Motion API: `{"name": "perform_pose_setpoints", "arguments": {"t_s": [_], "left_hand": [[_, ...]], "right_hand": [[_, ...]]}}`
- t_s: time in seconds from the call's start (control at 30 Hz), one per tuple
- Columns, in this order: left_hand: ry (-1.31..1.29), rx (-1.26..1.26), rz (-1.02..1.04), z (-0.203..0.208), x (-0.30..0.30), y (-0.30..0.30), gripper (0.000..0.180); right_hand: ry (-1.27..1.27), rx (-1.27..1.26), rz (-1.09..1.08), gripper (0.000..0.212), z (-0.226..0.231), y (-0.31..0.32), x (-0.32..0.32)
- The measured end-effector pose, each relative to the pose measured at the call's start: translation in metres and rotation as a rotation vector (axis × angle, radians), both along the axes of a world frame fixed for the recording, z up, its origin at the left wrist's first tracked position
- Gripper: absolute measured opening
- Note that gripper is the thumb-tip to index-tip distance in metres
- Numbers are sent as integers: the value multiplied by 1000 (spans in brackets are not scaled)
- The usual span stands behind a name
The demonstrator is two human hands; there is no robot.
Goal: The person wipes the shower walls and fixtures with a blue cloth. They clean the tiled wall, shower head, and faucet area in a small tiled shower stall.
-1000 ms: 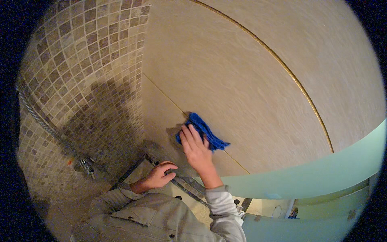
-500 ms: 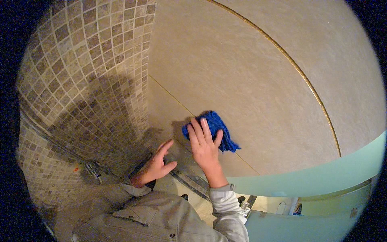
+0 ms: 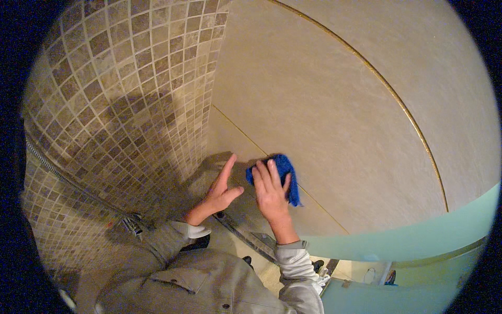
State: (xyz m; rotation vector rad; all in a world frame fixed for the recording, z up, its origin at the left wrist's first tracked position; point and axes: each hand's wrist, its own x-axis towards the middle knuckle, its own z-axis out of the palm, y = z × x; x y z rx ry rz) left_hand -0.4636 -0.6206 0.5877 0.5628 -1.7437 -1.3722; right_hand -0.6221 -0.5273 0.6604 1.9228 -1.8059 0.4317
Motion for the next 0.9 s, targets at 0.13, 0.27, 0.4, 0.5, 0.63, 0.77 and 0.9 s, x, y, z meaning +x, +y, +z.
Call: {"name": "perform_pose_setpoints", "arguments": {"t_s": [0.13, 0.27, 0.4, 0.5, 0.63, 0.77, 0.9], "left_hand": [[-101, 73, 43, -10, -3, 0, 91], [-132, 89, 30, -26, -9, -3, 88], [-340, 50, 99, -50, 8, 13, 84], [-347, -4, 140, -63, 23, 27, 83], [-242, 85, 121, -56, 41, 27, 79], [-191, 69, 117, -34, 47, 18, 77], [-240, 100, 116, -32, 64, 17, 74]], "right_hand": [[-51, -124, 138, 40, 48, -48, 19], [149, 39, 333, 37, 24, -75, 23], [54, 98, 343, 38, -32, -60, 13], [21, 62, 317, 41, -32, -55, 6], [-82, -161, 281, 42, 29, -85, 30], [-101, -366, 432, 44, 31, -147, 40], [324, 133, 379, 34, -9, -176, 61]]}}
